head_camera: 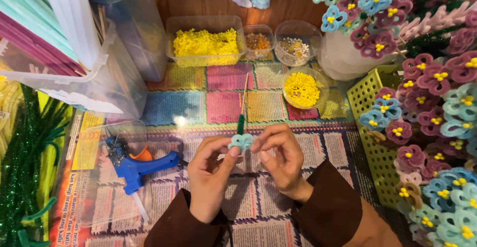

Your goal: The recorder is assembling small decorative flowers from pipe cleaners and yellow beads using a glue gun.

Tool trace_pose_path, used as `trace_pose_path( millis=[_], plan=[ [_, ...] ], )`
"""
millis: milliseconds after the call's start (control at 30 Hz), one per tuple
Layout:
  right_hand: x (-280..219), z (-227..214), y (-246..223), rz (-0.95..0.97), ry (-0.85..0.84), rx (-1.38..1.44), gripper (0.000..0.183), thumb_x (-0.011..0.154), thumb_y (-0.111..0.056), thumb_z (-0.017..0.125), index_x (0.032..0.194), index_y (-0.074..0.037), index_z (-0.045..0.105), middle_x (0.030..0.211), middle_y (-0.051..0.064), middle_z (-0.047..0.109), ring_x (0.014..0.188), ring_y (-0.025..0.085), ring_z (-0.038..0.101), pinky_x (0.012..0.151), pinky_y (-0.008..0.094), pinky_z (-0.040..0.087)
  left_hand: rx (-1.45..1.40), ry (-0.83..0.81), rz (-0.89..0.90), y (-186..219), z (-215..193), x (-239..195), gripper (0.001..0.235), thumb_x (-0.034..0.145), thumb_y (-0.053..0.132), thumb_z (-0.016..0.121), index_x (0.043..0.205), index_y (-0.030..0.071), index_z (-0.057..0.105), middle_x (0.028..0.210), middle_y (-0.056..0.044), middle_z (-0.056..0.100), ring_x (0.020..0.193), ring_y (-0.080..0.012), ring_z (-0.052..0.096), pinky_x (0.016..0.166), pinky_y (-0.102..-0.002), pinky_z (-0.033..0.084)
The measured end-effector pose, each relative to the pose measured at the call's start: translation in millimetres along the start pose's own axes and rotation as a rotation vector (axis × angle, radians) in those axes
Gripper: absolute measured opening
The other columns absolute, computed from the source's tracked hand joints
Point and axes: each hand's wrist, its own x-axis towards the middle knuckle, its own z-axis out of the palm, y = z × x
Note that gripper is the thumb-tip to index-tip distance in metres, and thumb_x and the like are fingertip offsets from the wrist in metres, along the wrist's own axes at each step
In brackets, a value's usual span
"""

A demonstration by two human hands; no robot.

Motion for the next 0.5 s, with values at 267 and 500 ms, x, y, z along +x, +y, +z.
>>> trace_pose_path(
  millis=[267, 500],
  plan=[
    [15.4, 41.7, 23.5, 0.159, -0.503, -0.228, 0.046, 0.087, -0.006, 0.069, 0.131, -0.007, 0.055, 0.132, 0.011, 0.062, 0.121, 0.023, 0.062, 0.105, 0.036, 0.050, -0.105, 0.045, 0.063, 21.3, 1.3, -9.0, 0.019, 0.097, 0.001, 0.070, 0.115, -0.004, 0.067, 0.109, -0.008, 0.066, 0.092, -0.0132, 0.066, 0.082, -0.027, 0.057],
    [48.6, 130.5, 38.2, -0.204, -0.708, -0.755, 0.068, 0.098, -0.037, 0.061, 0.161, -0.019, 0.044, 0.161, 0.010, 0.050, 0.145, 0.024, 0.052, 0.115, 0.051, 0.043, -0.036, 0.008, -0.001, 29.6, -0.5, -11.4, 0.022, 0.095, 0.001, 0.071, 0.116, -0.003, 0.068, 0.101, -0.008, 0.074, 0.091, -0.0131, 0.070, 0.084, -0.025, 0.057]
  ],
)
